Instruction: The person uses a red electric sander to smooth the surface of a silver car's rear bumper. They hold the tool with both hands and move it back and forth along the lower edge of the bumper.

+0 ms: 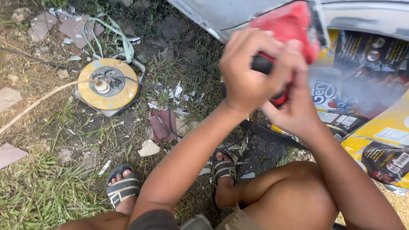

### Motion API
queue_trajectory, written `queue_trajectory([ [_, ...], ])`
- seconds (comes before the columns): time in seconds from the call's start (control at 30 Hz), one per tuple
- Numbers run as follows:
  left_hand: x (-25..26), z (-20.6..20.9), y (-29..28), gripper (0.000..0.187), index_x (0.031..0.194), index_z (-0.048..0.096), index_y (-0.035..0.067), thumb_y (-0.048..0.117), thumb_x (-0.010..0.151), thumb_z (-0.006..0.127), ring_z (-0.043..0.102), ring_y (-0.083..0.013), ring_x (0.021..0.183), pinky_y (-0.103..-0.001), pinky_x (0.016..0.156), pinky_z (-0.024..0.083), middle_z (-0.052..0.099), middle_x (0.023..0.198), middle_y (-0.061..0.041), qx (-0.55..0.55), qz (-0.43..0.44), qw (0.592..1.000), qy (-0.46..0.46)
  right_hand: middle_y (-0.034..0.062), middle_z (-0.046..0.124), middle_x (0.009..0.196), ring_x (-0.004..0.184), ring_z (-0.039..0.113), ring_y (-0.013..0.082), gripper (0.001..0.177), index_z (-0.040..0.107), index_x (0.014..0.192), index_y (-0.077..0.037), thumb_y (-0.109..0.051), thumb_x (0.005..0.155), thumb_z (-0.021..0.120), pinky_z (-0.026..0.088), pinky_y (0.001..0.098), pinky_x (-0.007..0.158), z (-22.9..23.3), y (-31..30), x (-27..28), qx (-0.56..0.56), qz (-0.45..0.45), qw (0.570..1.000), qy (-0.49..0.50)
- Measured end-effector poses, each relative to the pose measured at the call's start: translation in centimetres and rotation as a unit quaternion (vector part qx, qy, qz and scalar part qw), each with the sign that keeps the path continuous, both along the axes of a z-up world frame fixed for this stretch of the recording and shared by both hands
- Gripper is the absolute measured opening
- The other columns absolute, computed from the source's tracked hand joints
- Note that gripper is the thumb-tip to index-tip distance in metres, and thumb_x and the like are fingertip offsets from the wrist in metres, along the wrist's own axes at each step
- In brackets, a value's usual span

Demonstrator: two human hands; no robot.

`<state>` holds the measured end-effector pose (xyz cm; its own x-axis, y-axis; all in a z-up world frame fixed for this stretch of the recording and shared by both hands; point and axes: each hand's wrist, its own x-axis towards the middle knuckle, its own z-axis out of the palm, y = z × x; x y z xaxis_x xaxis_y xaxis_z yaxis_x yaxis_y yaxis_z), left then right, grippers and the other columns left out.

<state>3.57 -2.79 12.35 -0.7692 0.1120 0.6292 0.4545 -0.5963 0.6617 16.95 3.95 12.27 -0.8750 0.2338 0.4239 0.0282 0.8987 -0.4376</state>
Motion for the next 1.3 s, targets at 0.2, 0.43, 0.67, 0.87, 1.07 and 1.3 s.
queue_trajectory([
  [0.2,5.0,6.0,2.0,0.01,0.09,0.056,0.017,0.025,0.083,0.057,0.061,-0.0261,0.101,-0.044,0.083,0.055,0.058,0.1,0.0,0.028,-0.139,0.972,0.186,0.0255,0.046,0.141,0.132,0.044,0.0345,0.065,0.036,0.145,0.007,-0.013,0.092,0.066,0.036,0.049,0.12,2.9,-2.5,2.2,0.036,-0.089,0.995,0.003],
  [0.43,10.4,6.7,6.3,0.019,0.059,0.036,0.012,0.019,0.055,0.053,0.037,-0.03,0.068,-0.047,0.074,0.035,0.037,0.064,-0.008,0.181,-0.112,0.957,0.199,0.024,0.04,0.143,0.136,0.039,0.0347,0.07,0.031,0.146,0.005,-0.018,0.091,0.067,0.032,0.0489,0.123,1.7,-2.5,0.5,0.071,-0.088,0.993,0.02],
  [0.67,4.4,4.3,1.0,0.021,0.076,0.061,0.009,0.022,0.092,0.058,0.062,-0.0282,0.087,-0.042,0.088,0.052,0.061,0.083,-0.004,0.114,-0.069,0.981,0.139,0.0224,0.034,0.146,0.141,0.034,0.0349,0.075,0.026,0.147,0.002,-0.022,0.089,0.068,0.027,0.0488,0.126,-1.1,-1.7,0.5,0.099,-0.131,0.986,0.017],
  [0.87,-0.3,-1.8,1.4,0.008,0.094,0.069,0.015,0.023,0.096,0.065,0.073,-0.0236,0.104,-0.052,0.113,0.055,0.072,0.101,0.002,0.092,-0.181,0.972,0.115,0.021,0.029,0.148,0.145,0.03,0.0351,0.079,0.022,0.148,0.0,-0.026,0.088,0.068,0.023,0.0486,0.129,-2.3,-0.5,0.9,0.116,-0.164,0.979,0.041],
  [1.07,-3.2,-5.6,1.6,0.02,0.079,0.068,0.009,0.019,0.095,0.062,0.074,-0.027,0.091,-0.049,0.105,0.054,0.074,0.086,-0.004,0.09,-0.153,0.984,0.022,0.0276,0.048,0.139,0.127,0.05,0.0442,0.092,0.023,0.159,-0.005,-0.001,0.084,0.077,0.042,0.0518,0.108,-4.1,-1.0,-1.9,0.019,-0.13,0.991,0.026],
  [1.3,-1.4,-5.8,2.1,0.021,0.071,0.067,0.009,0.016,0.09,0.072,0.075,-0.0288,0.084,-0.045,0.098,0.055,0.074,0.077,-0.003,0.111,-0.137,0.984,0.019,0.0341,0.07,0.113,0.095,0.073,0.0477,0.1,0.026,0.16,-0.009,0.007,0.076,0.077,0.061,0.0511,0.074,-4.1,-2.2,-0.9,-0.03,-0.184,0.982,0.038],
])
